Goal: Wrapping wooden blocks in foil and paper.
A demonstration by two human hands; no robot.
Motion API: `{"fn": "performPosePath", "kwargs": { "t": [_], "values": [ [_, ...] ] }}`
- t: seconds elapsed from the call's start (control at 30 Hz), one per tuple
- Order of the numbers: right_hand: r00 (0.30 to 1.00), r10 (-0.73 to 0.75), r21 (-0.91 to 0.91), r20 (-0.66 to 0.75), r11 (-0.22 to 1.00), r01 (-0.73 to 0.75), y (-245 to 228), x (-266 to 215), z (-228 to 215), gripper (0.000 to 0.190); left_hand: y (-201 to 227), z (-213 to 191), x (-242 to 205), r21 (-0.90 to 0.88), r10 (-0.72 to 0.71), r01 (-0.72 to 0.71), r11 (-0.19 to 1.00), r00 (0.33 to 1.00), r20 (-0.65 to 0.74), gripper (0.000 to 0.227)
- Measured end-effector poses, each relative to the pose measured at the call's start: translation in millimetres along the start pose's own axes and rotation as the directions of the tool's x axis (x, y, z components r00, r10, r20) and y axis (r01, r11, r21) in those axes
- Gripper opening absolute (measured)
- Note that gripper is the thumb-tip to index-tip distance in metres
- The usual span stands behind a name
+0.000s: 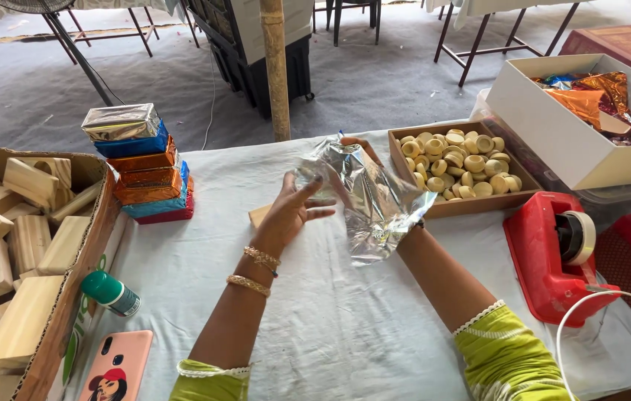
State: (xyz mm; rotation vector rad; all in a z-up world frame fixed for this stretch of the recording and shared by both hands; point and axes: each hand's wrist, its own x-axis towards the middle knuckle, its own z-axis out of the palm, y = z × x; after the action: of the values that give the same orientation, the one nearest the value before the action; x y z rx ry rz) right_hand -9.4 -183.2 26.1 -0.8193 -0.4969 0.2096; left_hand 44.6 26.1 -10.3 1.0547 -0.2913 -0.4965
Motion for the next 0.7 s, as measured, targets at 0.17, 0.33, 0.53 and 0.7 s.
{"fn": "performPosePath", "kwargs": {
  "t": [0.17,0.33,0.53,0.7],
  "values": [
    [1.0,-0.014,0.015,0.026,1.0,0.014,7,-3,4,0.039,12,-27,5,0.06,0.199,-0.198,0.978,0.98,-0.013,0.076],
    [0.998,0.006,-0.394,0.068,0.919,0.021,16,5,-77,0.035,47,-43,-17,0.451,0.188,-0.169,0.876,0.982,0.001,0.056],
    [0.91,0.399,-0.204,0.115,0.906,-0.372,-2,-3,-37,0.046,40,-56,-21,0.809,0.053,-0.039,0.587,0.999,0.009,0.052],
    [0.909,0.396,-0.762,-0.13,0.546,-0.347,14,1,-44,0.02,45,-50,-26,0.88,0.038,-0.025,0.474,0.999,0.007,0.049]
  ]
}}
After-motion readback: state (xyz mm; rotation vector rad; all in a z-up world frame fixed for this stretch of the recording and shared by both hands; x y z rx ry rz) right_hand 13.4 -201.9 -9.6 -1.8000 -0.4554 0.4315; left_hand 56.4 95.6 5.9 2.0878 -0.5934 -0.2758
